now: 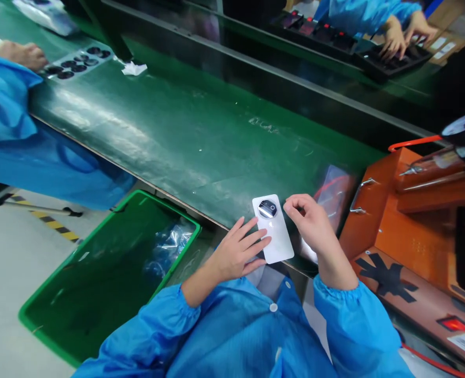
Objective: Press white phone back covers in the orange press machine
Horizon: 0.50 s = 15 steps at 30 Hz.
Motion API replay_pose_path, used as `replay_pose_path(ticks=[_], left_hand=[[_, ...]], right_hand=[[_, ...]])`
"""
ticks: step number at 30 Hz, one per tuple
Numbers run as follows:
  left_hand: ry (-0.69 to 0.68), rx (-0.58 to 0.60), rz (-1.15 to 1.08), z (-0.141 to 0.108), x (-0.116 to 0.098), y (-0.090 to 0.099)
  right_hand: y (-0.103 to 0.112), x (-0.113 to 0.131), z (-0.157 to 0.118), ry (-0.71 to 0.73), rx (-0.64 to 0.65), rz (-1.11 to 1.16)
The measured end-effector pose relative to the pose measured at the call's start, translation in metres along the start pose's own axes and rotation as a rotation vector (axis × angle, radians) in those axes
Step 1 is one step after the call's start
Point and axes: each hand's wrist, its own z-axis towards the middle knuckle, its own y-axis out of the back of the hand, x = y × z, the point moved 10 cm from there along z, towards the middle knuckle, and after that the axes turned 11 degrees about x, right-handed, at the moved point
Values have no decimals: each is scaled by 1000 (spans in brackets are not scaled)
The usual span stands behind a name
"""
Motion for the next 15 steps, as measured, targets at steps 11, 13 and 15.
replay_pose_path(ticks=[11,13,15], left_hand=[[46,-301,88,-10,9,-9],[42,-334,89,-10,8,-7],[32,-349,73,-10,6,-6]], right_hand=[[-22,-12,26,-63,161,-71],[-20,-14,25,-80,133,-105],[-19,-15,23,-83,109,-131]])
